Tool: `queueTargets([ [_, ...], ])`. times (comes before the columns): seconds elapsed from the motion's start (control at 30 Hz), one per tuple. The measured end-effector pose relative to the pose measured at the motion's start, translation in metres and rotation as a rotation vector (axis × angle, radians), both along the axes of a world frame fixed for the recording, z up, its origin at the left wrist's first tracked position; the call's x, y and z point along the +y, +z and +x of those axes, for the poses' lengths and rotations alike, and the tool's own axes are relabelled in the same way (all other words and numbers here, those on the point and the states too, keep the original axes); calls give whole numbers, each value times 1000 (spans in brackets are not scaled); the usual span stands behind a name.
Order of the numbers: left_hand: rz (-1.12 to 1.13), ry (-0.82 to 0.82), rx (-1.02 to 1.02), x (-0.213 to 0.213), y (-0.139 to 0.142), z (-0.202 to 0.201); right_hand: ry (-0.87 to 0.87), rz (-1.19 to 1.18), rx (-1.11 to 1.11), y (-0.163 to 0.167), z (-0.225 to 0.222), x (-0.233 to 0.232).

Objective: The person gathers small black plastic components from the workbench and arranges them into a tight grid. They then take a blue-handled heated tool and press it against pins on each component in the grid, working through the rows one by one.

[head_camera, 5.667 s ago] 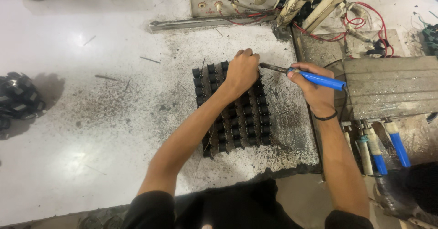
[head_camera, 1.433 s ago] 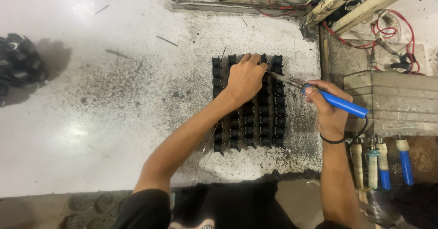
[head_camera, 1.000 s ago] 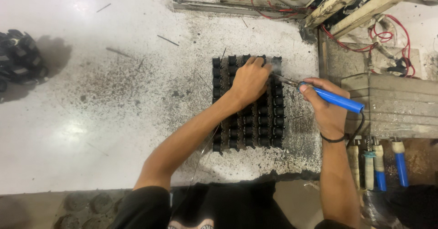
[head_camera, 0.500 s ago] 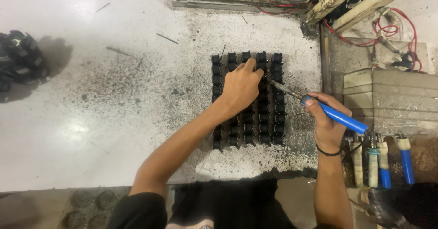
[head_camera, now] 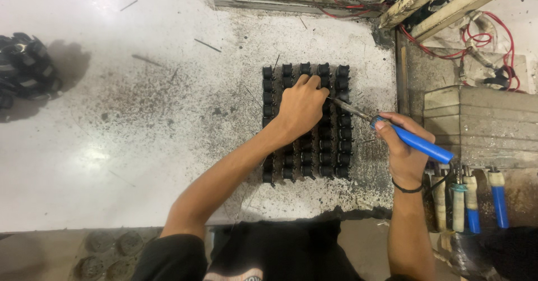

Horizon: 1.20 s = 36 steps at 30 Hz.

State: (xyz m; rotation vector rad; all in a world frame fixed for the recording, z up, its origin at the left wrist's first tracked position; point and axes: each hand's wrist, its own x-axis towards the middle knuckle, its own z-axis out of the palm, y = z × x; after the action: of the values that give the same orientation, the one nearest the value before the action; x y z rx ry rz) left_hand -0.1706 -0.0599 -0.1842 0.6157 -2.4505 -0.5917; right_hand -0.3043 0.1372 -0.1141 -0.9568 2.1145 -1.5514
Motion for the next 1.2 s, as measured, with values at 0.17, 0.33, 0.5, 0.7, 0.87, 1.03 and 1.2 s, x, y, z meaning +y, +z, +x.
queueTargets([
  [0.17,-2,-17,-13,2,0,-2,12,37,32,6,1,-4],
  [0.33,-6,-60,-39,5,-3,-8,49,100,89,16,4,-11],
  [0.5,11,-46,-18,6,6,-7,82,142,196,21,1,-12],
  [0.7,249,5,-214,2,21,15,-33,-81,-39,1,1,9],
  [0.87,-25,13,82,11,18,21,-27,-112,-15,-17,9,31],
  [1.03,29,-45,-18,15,9,20,-16,-68,25,-15,10,34],
  [1.2,12,-52,-5,17,5,17,11,-33,-11,-7,13,26],
])
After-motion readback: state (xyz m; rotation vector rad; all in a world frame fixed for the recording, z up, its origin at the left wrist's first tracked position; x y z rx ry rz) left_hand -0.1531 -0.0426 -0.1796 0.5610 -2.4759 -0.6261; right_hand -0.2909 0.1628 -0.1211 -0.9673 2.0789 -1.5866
